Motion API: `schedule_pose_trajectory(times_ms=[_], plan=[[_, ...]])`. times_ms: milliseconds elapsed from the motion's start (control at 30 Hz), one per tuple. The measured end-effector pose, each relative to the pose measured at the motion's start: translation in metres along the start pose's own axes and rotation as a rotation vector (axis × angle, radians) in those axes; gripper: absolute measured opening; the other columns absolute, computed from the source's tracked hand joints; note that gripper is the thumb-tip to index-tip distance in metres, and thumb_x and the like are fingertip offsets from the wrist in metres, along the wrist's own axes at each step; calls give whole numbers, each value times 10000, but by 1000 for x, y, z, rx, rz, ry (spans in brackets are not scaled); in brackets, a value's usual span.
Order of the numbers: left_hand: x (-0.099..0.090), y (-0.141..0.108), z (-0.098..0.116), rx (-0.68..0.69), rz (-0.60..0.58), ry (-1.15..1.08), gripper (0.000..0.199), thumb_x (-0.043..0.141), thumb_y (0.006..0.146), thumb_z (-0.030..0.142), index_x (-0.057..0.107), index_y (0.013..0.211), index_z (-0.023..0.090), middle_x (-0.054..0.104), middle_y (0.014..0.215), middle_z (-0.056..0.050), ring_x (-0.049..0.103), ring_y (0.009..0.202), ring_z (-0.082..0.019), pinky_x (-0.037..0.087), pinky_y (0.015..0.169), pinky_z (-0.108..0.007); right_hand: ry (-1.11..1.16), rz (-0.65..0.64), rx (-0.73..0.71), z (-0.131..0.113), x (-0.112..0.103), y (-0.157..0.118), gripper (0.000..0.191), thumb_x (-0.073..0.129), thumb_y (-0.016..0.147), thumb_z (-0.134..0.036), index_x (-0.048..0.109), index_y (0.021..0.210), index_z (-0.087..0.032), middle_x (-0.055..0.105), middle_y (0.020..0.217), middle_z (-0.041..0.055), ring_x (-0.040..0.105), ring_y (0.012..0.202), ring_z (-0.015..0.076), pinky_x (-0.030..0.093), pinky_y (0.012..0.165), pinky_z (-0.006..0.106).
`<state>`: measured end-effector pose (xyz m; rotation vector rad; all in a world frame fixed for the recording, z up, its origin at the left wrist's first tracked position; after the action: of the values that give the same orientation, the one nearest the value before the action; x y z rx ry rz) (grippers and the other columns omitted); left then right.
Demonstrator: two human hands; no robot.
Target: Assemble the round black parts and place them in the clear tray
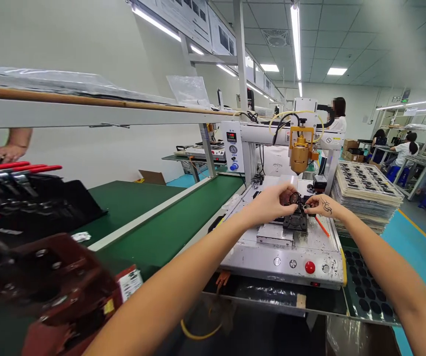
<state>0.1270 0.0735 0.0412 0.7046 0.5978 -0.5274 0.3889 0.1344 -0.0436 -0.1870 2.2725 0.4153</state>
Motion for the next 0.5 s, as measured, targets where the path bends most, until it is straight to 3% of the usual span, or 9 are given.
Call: schedule_pose_trajectory(times_ms=[167,367,500], plan=[[-16,-41,8,-29,28,18,341,719,842,330,689,1155,198,721,971,-34,654,882,-197,527,815,-351,-54,-68,-27,-1,3,6,375,841,811,-499,859,968,-158,718,683,15,607,626,182,444,591,294],[-21,-81,9,-29,72,43,307,711,852,312,696,1141,209,728,997,-30,663,897,-195,552,842,-359,-130,52,-64,-7,12,0,199,777,902,-368,850,942,-187,810,920,96,705,872,266,527,789,351],[-14,-104,7,-49,107,15,309,700,848,275,688,1149,212,727,968,-20,661,852,-185,576,823,-355,-148,94,-73,-9,14,1,127,796,886,-325,838,874,-205,796,868,82,700,881,273,526,811,358]])
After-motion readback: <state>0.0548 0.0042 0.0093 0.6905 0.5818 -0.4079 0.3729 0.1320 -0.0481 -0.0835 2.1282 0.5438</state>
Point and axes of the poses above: each hand's wrist, its own y-axis towards the middle knuckle, its own x-axis out of the palm, z = x × y, the point moved 3 cm from there along y, towards the middle knuckle
